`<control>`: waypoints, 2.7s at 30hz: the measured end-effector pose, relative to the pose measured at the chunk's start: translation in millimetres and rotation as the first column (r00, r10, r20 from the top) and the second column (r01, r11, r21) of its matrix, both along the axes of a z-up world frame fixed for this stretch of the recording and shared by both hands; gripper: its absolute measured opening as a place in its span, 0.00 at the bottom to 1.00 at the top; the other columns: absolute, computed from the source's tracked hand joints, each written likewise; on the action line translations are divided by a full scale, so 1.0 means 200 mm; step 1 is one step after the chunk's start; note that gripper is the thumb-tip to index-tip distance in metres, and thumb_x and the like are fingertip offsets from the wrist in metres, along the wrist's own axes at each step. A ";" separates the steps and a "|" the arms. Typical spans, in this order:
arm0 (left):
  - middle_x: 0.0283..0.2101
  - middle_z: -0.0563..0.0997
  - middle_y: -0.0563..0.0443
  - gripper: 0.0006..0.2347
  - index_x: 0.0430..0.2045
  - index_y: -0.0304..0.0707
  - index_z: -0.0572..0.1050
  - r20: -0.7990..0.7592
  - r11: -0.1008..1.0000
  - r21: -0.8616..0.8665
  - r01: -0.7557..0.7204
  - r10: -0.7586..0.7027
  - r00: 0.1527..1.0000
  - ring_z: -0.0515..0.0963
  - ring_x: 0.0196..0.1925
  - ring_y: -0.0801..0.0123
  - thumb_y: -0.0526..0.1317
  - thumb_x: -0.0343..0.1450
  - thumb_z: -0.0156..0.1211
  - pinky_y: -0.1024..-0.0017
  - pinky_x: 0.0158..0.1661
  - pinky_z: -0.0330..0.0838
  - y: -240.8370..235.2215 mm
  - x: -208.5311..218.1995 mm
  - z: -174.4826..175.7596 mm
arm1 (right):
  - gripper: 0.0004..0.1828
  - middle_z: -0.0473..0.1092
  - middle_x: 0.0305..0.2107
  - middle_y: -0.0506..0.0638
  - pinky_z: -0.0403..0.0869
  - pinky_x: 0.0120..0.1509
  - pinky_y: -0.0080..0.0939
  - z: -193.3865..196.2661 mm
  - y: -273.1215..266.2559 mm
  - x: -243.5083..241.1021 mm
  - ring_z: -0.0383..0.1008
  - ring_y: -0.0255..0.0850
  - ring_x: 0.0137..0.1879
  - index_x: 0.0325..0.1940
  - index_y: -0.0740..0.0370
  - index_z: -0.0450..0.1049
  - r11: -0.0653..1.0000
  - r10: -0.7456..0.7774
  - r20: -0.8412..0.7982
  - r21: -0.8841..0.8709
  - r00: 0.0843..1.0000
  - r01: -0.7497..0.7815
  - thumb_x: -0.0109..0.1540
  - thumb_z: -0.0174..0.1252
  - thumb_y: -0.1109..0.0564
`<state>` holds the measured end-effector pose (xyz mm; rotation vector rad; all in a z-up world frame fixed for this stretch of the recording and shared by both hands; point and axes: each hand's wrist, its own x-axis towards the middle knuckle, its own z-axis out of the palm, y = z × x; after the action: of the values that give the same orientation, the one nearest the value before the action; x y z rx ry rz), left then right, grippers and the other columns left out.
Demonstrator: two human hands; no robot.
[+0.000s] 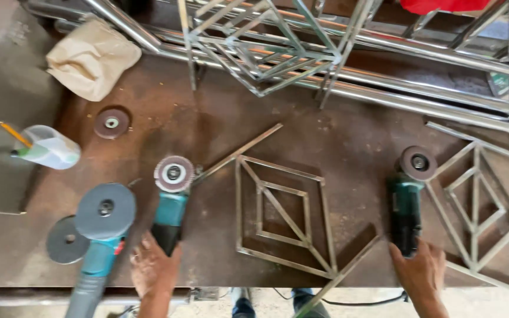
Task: Grinding and polishing a decorative metal frame using an angle grinder on a workbench.
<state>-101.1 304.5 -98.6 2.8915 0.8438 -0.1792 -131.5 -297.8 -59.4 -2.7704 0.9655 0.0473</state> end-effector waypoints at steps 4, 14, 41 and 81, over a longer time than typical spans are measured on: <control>0.60 0.73 0.37 0.43 0.64 0.29 0.61 0.070 0.989 0.074 0.129 -0.134 0.989 0.74 0.61 0.49 0.64 0.61 0.64 0.56 0.60 0.69 0.02 0.00 0.04 | 0.45 0.66 0.56 0.71 0.65 0.69 0.60 -0.13 -0.06 -0.19 0.63 0.65 0.66 0.68 0.66 0.71 0.994 0.085 0.015 -0.067 0.996 -0.084 0.57 0.65 0.32; 0.46 0.79 0.40 0.20 0.44 0.34 0.78 0.542 0.964 0.264 -0.042 -0.112 0.833 0.77 0.51 0.48 0.54 0.70 0.65 0.54 0.50 0.71 0.31 -0.27 0.29 | 0.38 0.77 0.49 0.75 0.76 0.62 0.62 -1.02 -0.70 -0.41 0.79 0.63 0.57 0.61 0.79 0.74 0.930 -0.248 0.040 0.291 0.968 0.226 0.60 0.72 0.44; 0.55 0.78 0.43 0.34 0.66 0.31 0.63 0.098 -0.488 -0.872 0.038 -0.098 0.990 0.80 0.55 0.65 0.46 0.66 0.69 0.69 0.55 0.74 -1.31 -0.26 0.31 | 0.35 0.75 0.38 0.59 0.78 0.58 0.58 0.53 1.02 0.38 0.80 0.56 0.45 0.52 0.67 0.71 -0.392 0.001 -0.189 0.903 0.982 0.174 0.51 0.59 0.38; 0.47 0.82 0.44 0.30 0.67 0.38 0.63 -0.390 -0.660 -0.726 0.191 0.624 0.677 0.80 0.33 0.64 0.54 0.72 0.60 0.69 0.28 0.76 -1.63 0.32 0.32 | 0.42 0.79 0.34 0.63 0.75 0.50 0.52 0.34 1.13 1.10 0.81 0.56 0.46 0.44 0.66 0.80 0.486 0.873 -0.176 0.379 0.454 -0.788 0.55 0.53 0.23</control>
<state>-37.5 -20.8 -35.5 0.3948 0.6924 -0.0185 89.3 -71.3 9.4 -2.7147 -0.4914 0.7797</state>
